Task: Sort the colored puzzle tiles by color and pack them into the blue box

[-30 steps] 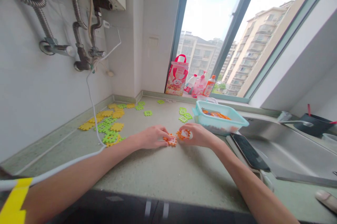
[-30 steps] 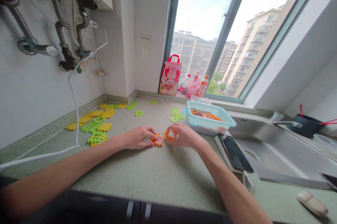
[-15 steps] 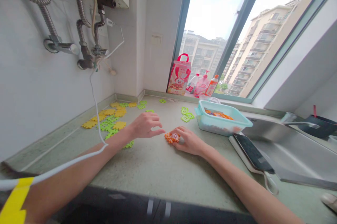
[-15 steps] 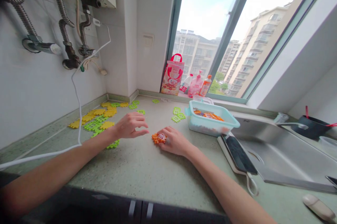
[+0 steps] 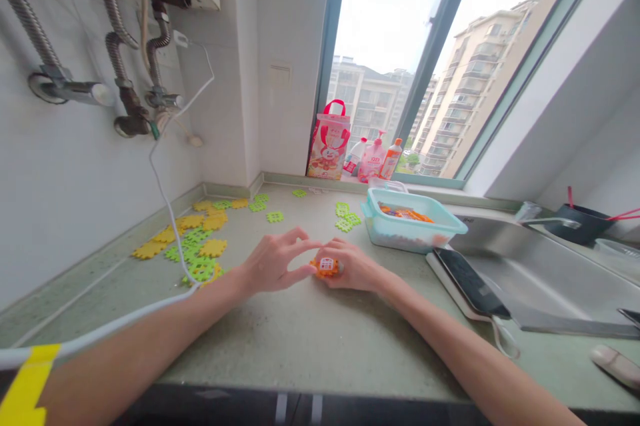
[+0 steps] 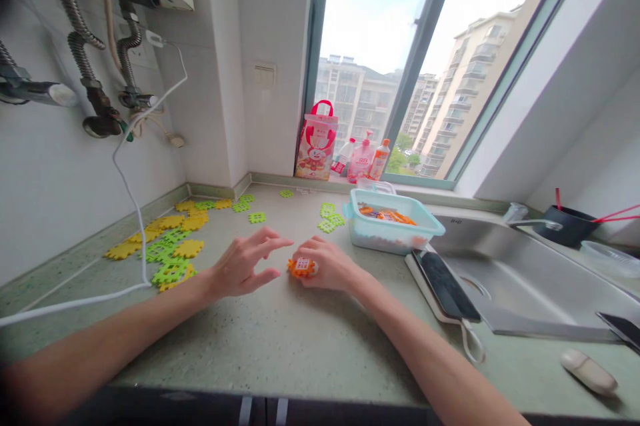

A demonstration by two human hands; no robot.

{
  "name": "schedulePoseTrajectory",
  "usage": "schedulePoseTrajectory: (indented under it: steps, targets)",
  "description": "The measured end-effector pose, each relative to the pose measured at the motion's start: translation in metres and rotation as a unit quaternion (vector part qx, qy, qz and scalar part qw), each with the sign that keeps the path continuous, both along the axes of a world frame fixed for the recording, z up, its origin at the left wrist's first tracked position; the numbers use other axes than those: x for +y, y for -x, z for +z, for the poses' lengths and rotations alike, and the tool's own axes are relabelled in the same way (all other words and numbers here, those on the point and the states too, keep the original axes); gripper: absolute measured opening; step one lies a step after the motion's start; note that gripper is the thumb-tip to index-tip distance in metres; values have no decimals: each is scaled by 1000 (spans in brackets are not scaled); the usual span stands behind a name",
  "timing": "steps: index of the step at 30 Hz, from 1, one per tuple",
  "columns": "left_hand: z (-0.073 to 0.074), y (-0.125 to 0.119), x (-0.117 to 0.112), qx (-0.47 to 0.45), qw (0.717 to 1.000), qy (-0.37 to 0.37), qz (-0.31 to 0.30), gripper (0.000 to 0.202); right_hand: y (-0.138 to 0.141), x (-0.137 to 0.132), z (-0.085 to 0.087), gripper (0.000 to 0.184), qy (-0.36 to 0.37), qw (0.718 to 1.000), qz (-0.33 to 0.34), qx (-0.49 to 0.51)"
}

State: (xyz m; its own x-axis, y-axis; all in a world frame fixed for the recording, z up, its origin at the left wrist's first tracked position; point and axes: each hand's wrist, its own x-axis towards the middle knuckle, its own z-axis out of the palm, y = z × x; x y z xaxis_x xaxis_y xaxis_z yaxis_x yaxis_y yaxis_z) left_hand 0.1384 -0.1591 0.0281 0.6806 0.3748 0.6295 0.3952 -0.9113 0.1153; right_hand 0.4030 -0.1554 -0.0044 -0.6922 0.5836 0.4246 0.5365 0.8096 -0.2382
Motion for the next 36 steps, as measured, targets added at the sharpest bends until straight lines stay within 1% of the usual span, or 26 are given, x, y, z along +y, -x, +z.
schedulePoseTrajectory:
  steps: [2, 3, 5, 7, 8, 10, 11, 12, 13, 14, 16, 17, 18, 19, 20, 22, 23, 25, 27, 28, 30, 32, 34, 36]
  targets:
    - [-3, -6, -10, -24, 999, 35, 2, 58, -15, 1, 13, 38, -51, 998, -15, -16]
    - [-5, -9, -15, -30, 998, 55, -6, 62, -26, 3, 21, 39, -89, 995, -37, -21]
    - [-11, -16, -23, -13, 995, 91, -42, 68, -53, 7, 39, 37, -174, 979, -109, -12]
    - [-18, -22, -27, 30, 989, 129, -59, 70, -85, 11, 55, 31, -253, 947, -195, 25]
    - [-22, -24, -26, 54, 986, 151, -50, 71, -102, 13, 62, 29, -286, 926, -242, 47]
    - [-32, -25, -20, 94, 976, 195, 3, 72, -132, 14, 71, 30, -336, 873, -343, 92]
    - [-36, -24, -15, 110, 971, 211, 33, 72, -144, 14, 73, 32, -347, 845, -392, 108]
    - [-40, -23, -9, 125, 966, 220, 59, 74, -154, 14, 74, 36, -346, 819, -443, 116]
    - [-43, -22, -2, 138, 962, 223, 82, 75, -162, 13, 74, 41, -326, 799, -493, 112]
    - [-45, -20, 4, 149, 958, 222, 102, 76, -167, 12, 73, 45, -284, 786, -541, 92]
    - [-47, -18, 16, 167, 952, 218, 132, 78, -172, 9, 71, 51, -140, 774, -617, 19]
    - [-48, -16, 22, 173, 950, 218, 145, 78, -172, 7, 70, 55, -66, 769, -636, -19]
    - [-48, -15, 27, 174, 947, 219, 158, 79, -171, 5, 70, 59, -14, 764, -643, -48]
    - [-48, -14, 32, 173, 945, 219, 169, 79, -170, 4, 69, 63, 10, 764, -642, -64]
    - [-48, -13, 37, 169, 945, 217, 178, 78, -168, 2, 69, 65, 1, 768, -637, -65]
    - [-49, -10, 48, 160, 944, 213, 196, 77, -162, 2, 69, 63, -79, 789, -608, -44]
    - [-49, -8, 53, 156, 944, 210, 202, 76, -158, 2, 69, 59, -125, 802, -583, -27]
    - [-49, -3, 62, 153, 945, 206, 204, 77, -147, 5, 68, 48, -203, 834, -512, 6]
    - [-50, 1, 69, 156, 946, 204, 199, 78, -132, 8, 65, 37, -245, 873, -421, 24]
    - [-49, 3, 71, 156, 946, 203, 198, 78, -123, 9, 62, 33, -250, 895, -369, 25]
    - [-49, 4, 72, 158, 945, 201, 202, 77, -101, 10, 53, 29, -236, 936, -261, 15]
    - [-48, 4, 70, 164, 943, 199, 210, 76, -77, 12, 39, 27, -205, 964, -168, 1]
    - [-47, 4, 67, 171, 939, 199, 221, 78, -54, 13, 21, 26, -168, 979, -118, -15]
    - [-46, 4, 64, 173, 936, 198, 235, 78, -36, 14, 4, 31, -129, 985, -110, -37]
